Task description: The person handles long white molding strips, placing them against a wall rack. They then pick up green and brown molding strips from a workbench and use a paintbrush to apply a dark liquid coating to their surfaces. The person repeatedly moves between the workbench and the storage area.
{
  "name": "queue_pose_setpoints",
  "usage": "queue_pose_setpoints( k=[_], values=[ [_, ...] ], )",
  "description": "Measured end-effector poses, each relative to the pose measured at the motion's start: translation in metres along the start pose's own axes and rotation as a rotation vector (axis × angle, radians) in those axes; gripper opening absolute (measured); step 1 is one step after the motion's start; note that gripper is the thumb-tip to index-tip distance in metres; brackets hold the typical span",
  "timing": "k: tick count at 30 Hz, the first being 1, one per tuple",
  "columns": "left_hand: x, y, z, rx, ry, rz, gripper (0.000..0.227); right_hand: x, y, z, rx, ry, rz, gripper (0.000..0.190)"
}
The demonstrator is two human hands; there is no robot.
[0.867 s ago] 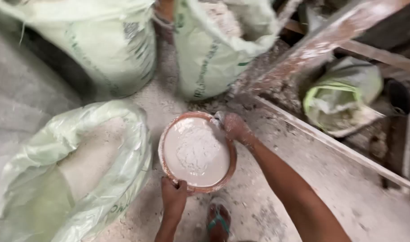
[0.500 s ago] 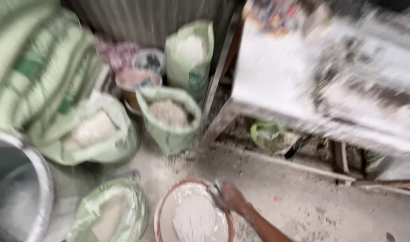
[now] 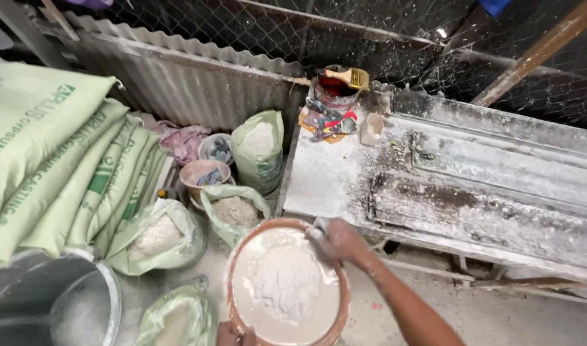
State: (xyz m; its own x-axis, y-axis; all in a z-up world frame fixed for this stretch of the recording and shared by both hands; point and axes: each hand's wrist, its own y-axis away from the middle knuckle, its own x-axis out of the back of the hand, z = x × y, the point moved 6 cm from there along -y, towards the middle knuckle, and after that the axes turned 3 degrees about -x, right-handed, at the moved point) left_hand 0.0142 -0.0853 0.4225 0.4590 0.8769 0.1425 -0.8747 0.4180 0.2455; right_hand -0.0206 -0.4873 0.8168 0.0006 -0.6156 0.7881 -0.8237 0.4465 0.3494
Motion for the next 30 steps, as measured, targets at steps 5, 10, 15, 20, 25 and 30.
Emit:
queue_pose_setpoints(
  k=[5,10,15,20,25,30],
  values=[
    [-0.062,-0.075,0.213,-0.209,0.047,-0.129,0.039,0.088,-0.054,-0.008,-0.020,-0.088,0.012,0.042],
    [-0.100,-0.094,0.428,0.186,0.332,-0.140,0.025,0.144,-0.125,0.011,-0.123,0.002,0.072,0.027],
    [-0.150,-0.161,0.436,0.225,0.390,-0.146,0.025,0.163,-0.211,0.065,0.039,0.103,0.194,0.027],
    [-0.195,-0.188,0.376,0.189,0.271,-0.032,0.024,0.134,-0.297,0.186,0.304,0.214,0.308,0.032],
    [-0.222,-0.182,0.401,0.187,0.399,0.090,0.043,0.184,-0.297,0.074,0.476,-0.008,0.139,0.031],
    [-0.279,-0.168,0.358,0.005,0.272,0.360,0.034,0.191,-0.326,0.090,0.621,0.042,0.062,0.032]
  ],
)
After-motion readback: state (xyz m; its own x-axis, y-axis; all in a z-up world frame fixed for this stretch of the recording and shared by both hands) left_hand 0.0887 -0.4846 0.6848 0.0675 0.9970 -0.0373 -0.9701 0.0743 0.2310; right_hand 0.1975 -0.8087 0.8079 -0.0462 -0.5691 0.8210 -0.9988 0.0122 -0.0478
